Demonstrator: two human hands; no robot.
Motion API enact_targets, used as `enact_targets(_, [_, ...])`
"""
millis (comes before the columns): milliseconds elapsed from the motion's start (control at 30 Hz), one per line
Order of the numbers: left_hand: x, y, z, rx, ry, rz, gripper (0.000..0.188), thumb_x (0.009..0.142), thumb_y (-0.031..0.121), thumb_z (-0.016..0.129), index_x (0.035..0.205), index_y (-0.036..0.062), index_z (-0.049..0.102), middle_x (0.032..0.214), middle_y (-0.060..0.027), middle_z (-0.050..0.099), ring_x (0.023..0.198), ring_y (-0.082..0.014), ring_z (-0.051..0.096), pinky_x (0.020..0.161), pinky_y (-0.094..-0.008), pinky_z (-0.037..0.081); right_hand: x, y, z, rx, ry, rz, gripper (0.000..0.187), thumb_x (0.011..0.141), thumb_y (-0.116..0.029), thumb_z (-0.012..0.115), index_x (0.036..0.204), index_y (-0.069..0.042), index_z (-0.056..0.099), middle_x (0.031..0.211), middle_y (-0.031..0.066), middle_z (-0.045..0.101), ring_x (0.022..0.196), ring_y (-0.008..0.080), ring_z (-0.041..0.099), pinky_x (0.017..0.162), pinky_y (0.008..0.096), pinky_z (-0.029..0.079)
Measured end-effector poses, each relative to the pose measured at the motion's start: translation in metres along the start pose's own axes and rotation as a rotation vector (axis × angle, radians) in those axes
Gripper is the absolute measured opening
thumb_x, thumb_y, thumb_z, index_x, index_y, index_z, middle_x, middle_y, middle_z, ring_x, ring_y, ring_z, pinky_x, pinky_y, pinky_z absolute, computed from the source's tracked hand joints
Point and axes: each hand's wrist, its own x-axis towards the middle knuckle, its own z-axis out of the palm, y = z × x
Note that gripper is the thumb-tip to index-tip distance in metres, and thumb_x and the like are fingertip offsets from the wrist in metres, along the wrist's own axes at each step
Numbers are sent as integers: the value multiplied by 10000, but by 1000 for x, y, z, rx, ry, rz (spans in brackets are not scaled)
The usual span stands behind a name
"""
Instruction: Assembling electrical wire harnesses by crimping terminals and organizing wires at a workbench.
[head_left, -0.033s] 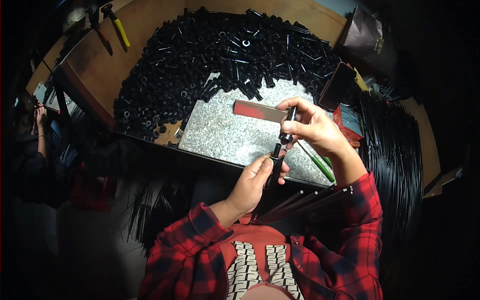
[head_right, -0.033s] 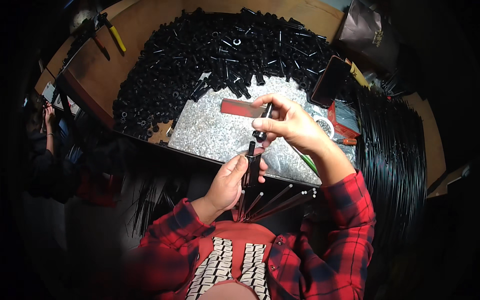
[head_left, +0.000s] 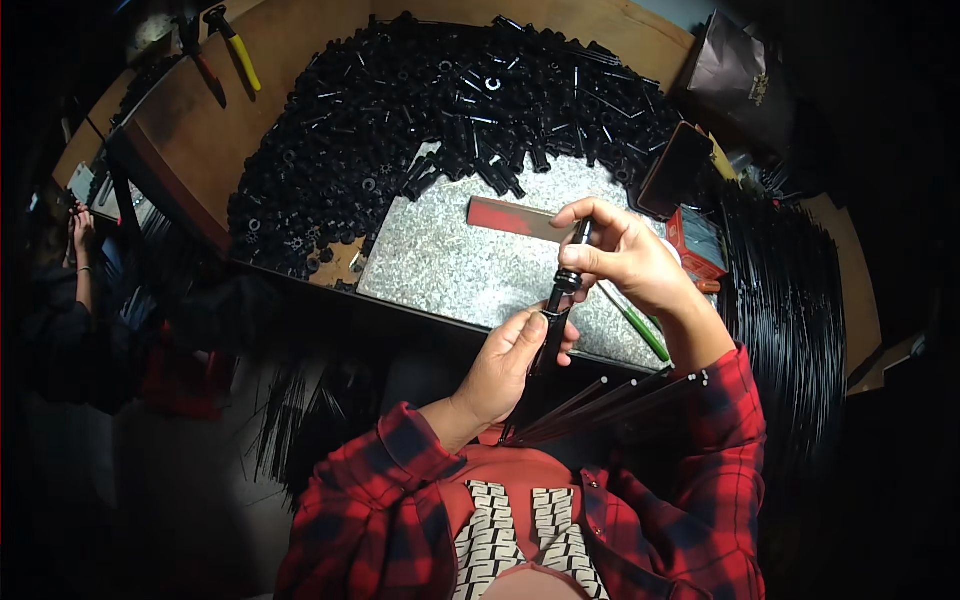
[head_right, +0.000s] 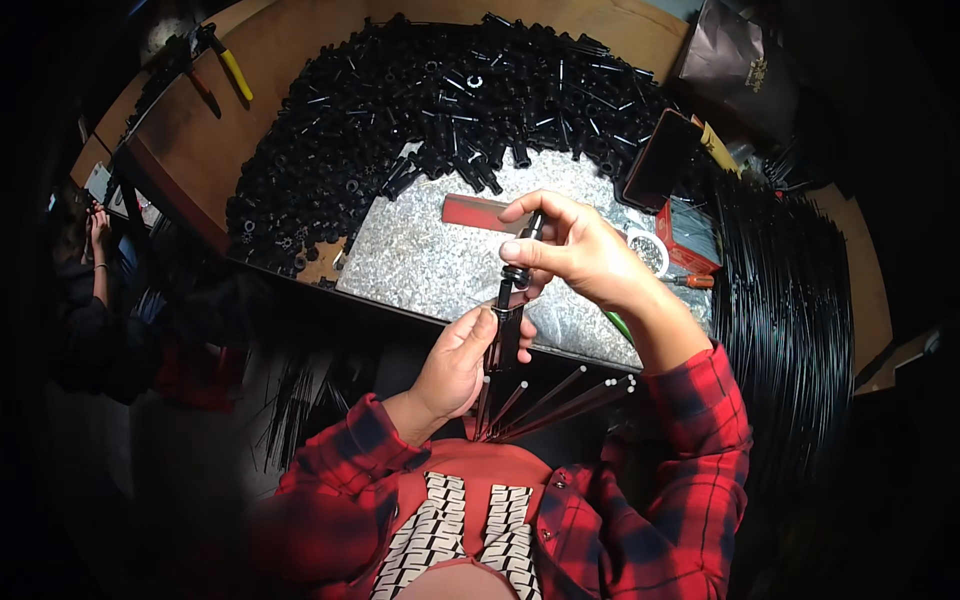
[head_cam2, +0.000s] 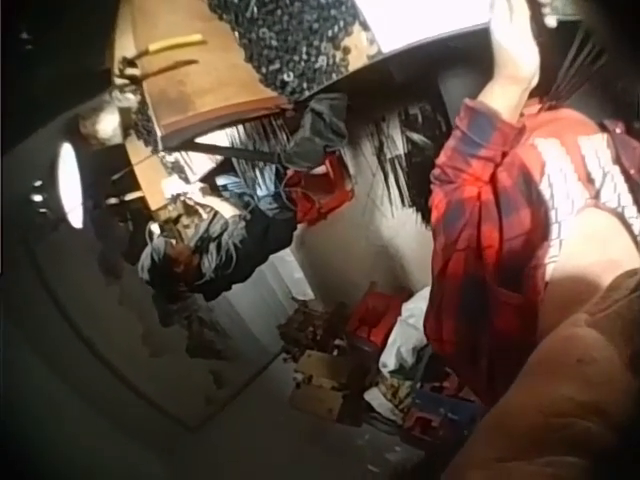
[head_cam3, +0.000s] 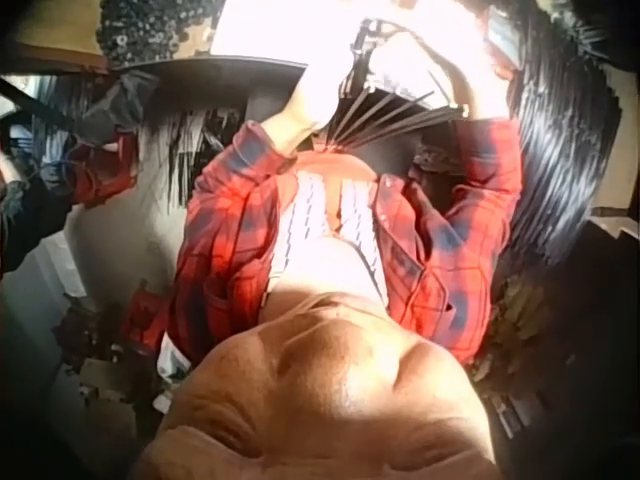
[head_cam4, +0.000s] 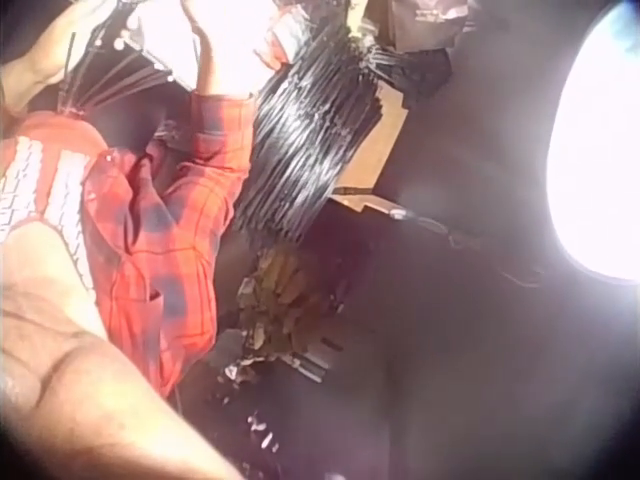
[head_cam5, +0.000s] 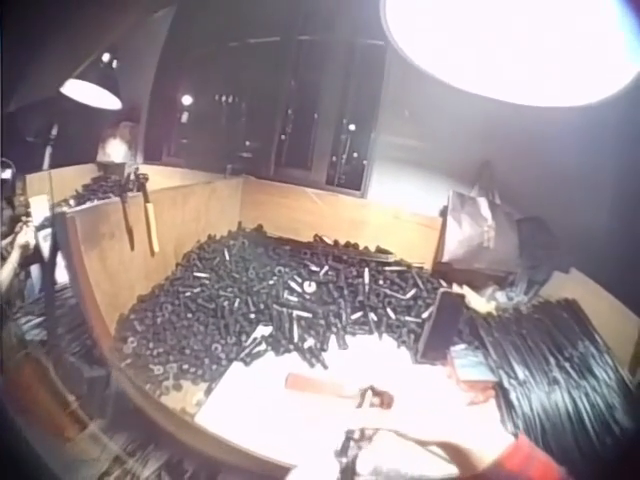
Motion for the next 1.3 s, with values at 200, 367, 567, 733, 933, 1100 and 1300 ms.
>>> enact_targets(200, [-3, 1, 6, 63, 18, 49, 398, 1035, 331, 365, 1156, -4, 543, 989, -50, 590, 869, -104, 535, 792, -256, 468, -17, -9, 8, -48, -102, -59, 383, 927, -151, 603, 1264, -11, 489, 991, 68, 606, 835, 97, 586, 719, 252, 504])
enact_targets(367, [-7, 3, 8, 68, 38, 53, 402, 1037, 332, 360, 1157, -4, 543, 980, -46, 590, 859, -102, 536, 786, -252, 468, -21, -10, 17, 26, -78, -91, 465, 885, -65, 635, 1301, 1, 437, 1046, 113, 620, 935, 142, 595, 798, 283, 508])
enact_targets(567, [-8, 3, 7, 74, 37, 66, 411, 1037, 339, 357, 1153, -2, 554, 981, -42, 591, 864, -101, 537, 779, -248, 472, -20, -4, 20, 108, -2, -74, 436, 844, -42, 681, 1219, -10, 462, 1011, 152, 647, 899, 152, 619, 759, 283, 521])
enact_targets(733, [-8, 3, 4, 93, 22, 59, 425, 1037, 346, 352, 1183, -3, 547, 991, -42, 592, 886, -99, 539, 780, -248, 478, -19, -5, 23, 101, 41, -62, 422, 832, -23, 686, 1193, -7, 468, 1007, 149, 649, 881, 149, 625, 759, 278, 521])
enact_targets(933, [-8, 6, 4, 88, 15, 41, 430, 1037, 344, 351, 1205, -7, 536, 1002, -46, 591, 894, -104, 545, 784, -255, 483, -16, 1, 27, 53, 62, -70, 422, 809, -17, 715, 1155, -6, 473, 890, 50, 606, 819, 101, 593, 733, 246, 503])
enact_targets(1100, [-7, 6, 3, 121, -6, 45, 445, 1032, 366, 351, 1191, -20, 505, 1048, -68, 579, 915, -121, 552, 837, -269, 473, -16, 1, 30, 60, 92, -56, 425, 797, -18, 729, 1140, -9, 477, 866, 20, 581, 785, 76, 565, 685, 219, 472])
enact_targets(1300, [-8, 7, 2, 136, -3, 35, 449, 1031, 372, 348, 1178, -21, 507, 1052, -72, 579, 915, -122, 554, 840, -274, 475, -14, 0, 31, 43, 109, -41, 434, 789, -28, 743, 1129, -15, 476, 842, 8, 576, 767, 70, 561, 670, 209, 462])
